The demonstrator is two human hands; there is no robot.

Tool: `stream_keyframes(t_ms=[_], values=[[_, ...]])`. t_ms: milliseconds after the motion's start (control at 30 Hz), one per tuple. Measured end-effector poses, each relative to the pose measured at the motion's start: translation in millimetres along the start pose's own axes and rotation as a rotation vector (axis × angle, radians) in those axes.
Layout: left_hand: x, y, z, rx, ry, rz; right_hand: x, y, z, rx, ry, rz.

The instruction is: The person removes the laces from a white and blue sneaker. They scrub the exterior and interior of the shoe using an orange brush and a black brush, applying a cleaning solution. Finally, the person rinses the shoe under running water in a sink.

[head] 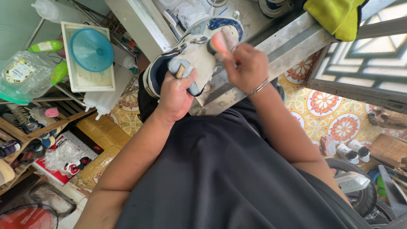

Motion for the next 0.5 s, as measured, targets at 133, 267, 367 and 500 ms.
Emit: stream_keyframes(t_ms=[133, 267, 367, 500], values=[[-5.0, -2.5, 4.5, 0.059, -0.006, -0.043, 23.1, 19.2, -8.6, 0.038, -0.139, 0.106], [-1.9, 2.5, 8.8, 0.002, -0.008, -0.029, -34.3, -1.5, 14.6, -0.105, 0.251, -0.111], [4.6, -2.4, 6.1, -0.018, -0.053, -0.028, -17.2, 7.8, 0.2, -0.092, 0.099, -0.023], [21.2, 4.2, 12.8, -0.007, -0.194, -0.037, -19.5, 27.2, 1.1, -0.034, 0.080, -0.066]])
Point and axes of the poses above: each hand's wrist, its own y-axis away from the middle knuckle, its own z-axis out of the back of the hand, x = y × z, the point moved 8 cm from there along -y, towards the middle knuckle, and after that the axes turned 4 degrees about -z, right-handed, at the moved point
